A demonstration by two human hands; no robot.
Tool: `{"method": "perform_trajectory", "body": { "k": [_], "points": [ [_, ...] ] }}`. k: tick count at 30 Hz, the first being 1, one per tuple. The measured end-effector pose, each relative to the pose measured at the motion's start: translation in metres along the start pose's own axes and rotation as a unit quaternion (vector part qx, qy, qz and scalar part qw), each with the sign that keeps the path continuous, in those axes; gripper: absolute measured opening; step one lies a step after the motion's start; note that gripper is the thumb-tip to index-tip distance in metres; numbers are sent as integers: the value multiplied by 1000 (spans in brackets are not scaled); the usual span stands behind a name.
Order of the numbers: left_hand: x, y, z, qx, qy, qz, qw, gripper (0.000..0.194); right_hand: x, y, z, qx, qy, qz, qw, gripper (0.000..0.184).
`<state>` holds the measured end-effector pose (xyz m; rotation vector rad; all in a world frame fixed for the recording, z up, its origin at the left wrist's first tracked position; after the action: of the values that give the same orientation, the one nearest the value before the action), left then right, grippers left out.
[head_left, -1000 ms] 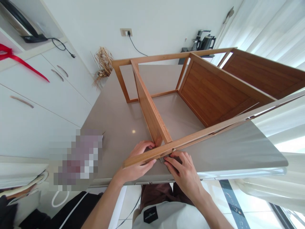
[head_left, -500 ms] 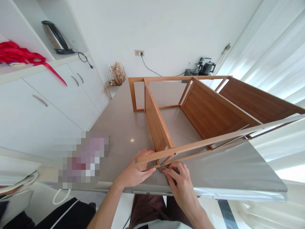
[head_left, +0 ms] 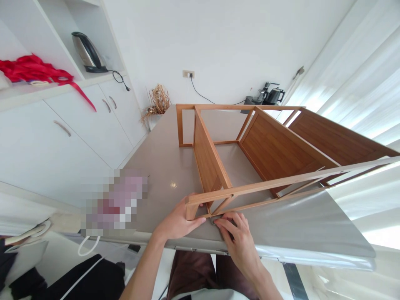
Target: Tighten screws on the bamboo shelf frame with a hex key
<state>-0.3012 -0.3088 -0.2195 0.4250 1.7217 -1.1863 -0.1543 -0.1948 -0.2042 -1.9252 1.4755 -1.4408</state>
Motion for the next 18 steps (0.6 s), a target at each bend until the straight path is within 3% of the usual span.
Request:
{"method": "perform_trajectory", "body": {
  "k": [18],
  "points": [
    [-5, -3, -1, -10, 19, 4, 1000, 36, 7, -2, 5, -8, -21, 43, 999, 24]
  ]
}}
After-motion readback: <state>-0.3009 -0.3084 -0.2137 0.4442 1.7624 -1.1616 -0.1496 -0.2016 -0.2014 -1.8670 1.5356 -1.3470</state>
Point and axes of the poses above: each hand's wrist, its own z-axis away from the middle knuckle, its own y-axis out of the palm, x = y × z, the point moved 9 cm from there along -z, towards the middle knuckle, and after that the axes turned 2 degrees about -x, right-handed, at the moved point
